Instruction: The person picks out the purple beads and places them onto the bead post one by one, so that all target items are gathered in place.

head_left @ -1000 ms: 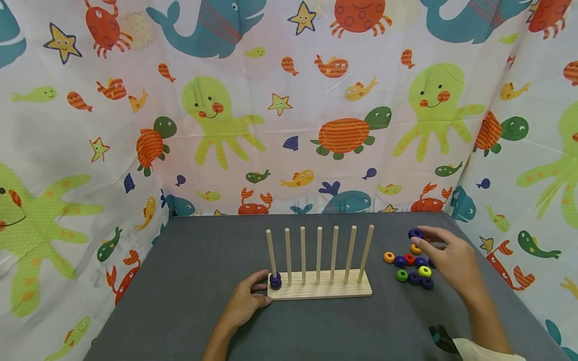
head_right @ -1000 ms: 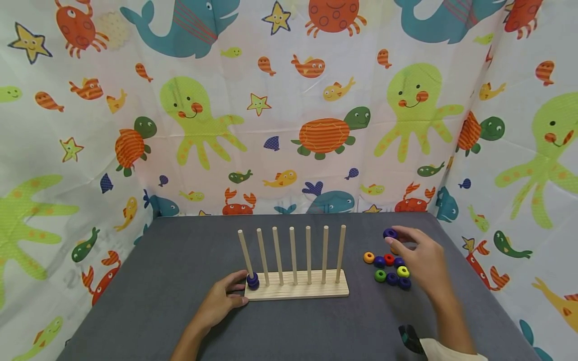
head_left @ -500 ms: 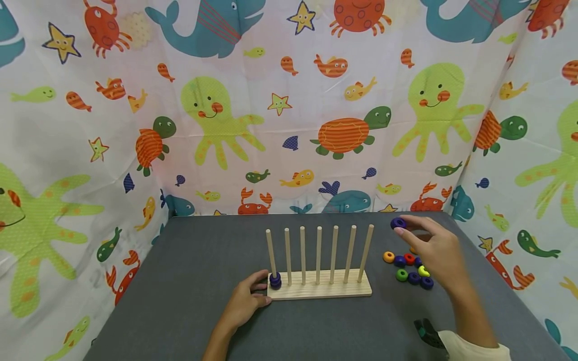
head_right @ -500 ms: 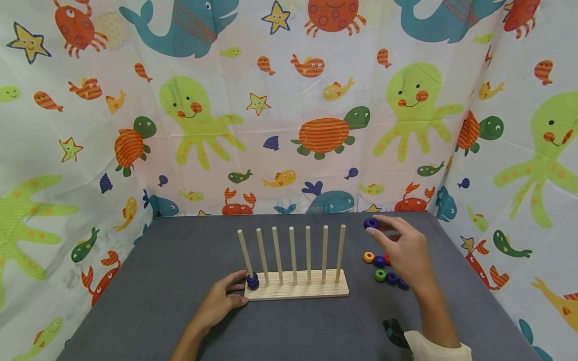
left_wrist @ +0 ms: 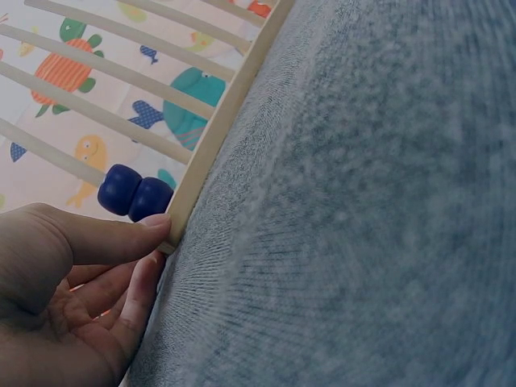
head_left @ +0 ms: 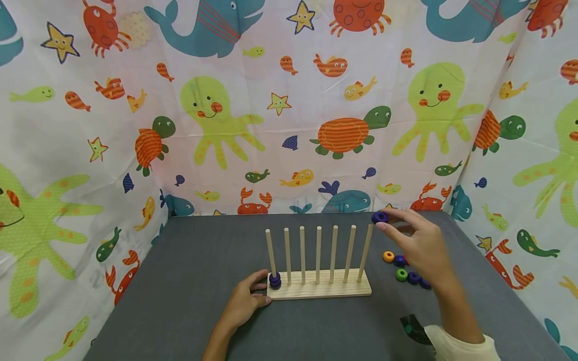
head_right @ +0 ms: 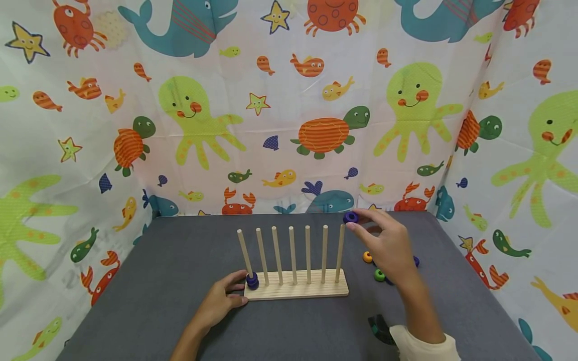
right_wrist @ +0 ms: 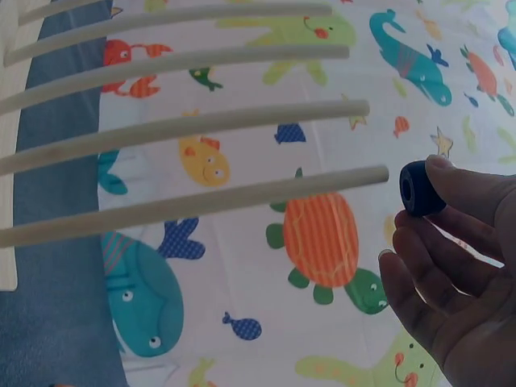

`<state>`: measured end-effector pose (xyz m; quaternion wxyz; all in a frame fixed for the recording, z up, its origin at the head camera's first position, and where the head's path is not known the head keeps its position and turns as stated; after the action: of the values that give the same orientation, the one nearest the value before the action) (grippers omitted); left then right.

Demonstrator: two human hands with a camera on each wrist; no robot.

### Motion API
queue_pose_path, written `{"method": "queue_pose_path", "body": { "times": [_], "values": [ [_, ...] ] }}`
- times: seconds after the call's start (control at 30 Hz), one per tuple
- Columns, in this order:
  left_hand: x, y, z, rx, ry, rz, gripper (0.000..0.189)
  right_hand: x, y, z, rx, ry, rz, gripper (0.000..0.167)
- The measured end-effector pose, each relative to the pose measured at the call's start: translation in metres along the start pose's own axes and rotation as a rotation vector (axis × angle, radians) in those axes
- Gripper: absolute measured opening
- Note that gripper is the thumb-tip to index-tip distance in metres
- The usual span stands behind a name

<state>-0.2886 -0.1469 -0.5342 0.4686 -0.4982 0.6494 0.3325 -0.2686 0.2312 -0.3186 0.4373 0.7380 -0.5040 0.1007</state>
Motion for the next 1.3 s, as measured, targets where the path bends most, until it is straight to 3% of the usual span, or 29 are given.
{"method": "queue_pose_path", "body": {
  "times": [0.27, 0.6, 0.8, 1.3],
  "values": [
    [0.003, 0.001, 0.000, 0.007, 0.025, -0.028, 0.069, 0.018, 0.006, 0.010, 0.016, 0.028, -0.067, 0.036],
    [0.003, 0.002, 0.000, 0.015, 0.024, -0.019, 0.069, 0.036, 0.012, 0.026, 0.015, 0.044, -0.173, 0.036],
    [0.003, 0.003, -0.001, 0.012, 0.022, -0.019, 0.069, 0.048, 0.016, 0.037, 0.045, 0.028, -0.185, 0.036],
    [0.000, -0.001, 0.000, 0.006, -0.010, -0.004, 0.070, 0.075, 0.025, 0.070, 0.156, 0.138, -0.224, 0.035]
  ]
}}
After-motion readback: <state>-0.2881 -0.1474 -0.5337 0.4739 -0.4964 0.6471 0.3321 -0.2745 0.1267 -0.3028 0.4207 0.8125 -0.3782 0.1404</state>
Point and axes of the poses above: each hand's wrist, its own y-axis towards the middle knuckle, its own z-axis out of the palm, x = y × z, the point moved 8 cm from there along y, towards the middle knuckle, and after that the axes turned 7 degrees about x, right-handed, at the moved point
